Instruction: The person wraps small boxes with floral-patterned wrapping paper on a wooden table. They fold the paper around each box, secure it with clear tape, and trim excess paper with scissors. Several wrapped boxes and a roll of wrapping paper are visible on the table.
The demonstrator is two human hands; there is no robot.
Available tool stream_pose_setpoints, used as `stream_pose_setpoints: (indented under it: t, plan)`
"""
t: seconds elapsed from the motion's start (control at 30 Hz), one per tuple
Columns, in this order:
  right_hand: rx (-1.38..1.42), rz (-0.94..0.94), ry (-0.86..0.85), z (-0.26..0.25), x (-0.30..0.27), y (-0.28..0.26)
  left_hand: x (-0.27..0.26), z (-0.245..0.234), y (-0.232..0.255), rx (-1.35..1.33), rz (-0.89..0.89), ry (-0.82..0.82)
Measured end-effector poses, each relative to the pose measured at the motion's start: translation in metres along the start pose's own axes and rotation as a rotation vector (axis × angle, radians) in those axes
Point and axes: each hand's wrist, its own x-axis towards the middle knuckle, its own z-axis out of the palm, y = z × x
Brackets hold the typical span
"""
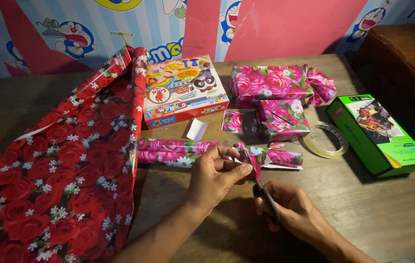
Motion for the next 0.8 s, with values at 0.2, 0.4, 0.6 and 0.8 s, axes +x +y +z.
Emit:
stream_pose_setpoints:
  t: [0.2, 0.4, 0.6, 0.8]
  plan:
    - [-0.020, 0.031, 0.078, 0.000, -0.001, -0.001, 0.003, -0.002, -0.009, 0.013, 0.043, -0.014]
    - [-0.309, -0.019, 0.227, -0.015, -0.019, -0.015, 0.006, -0.001, -0.011, -0.072, 0.044, -0.065]
    - [-0.943, 0.054, 0.387, -0.031, -0.041, -0.040, 0.000, 0.012, -0.011, -0.005, 0.050, -0.027]
    - [-1.026, -0.184, 0.312, -0.039, -0.048, -0.039, -0.009, 0.028, -0.016, -0.064, 0.027, 0.019]
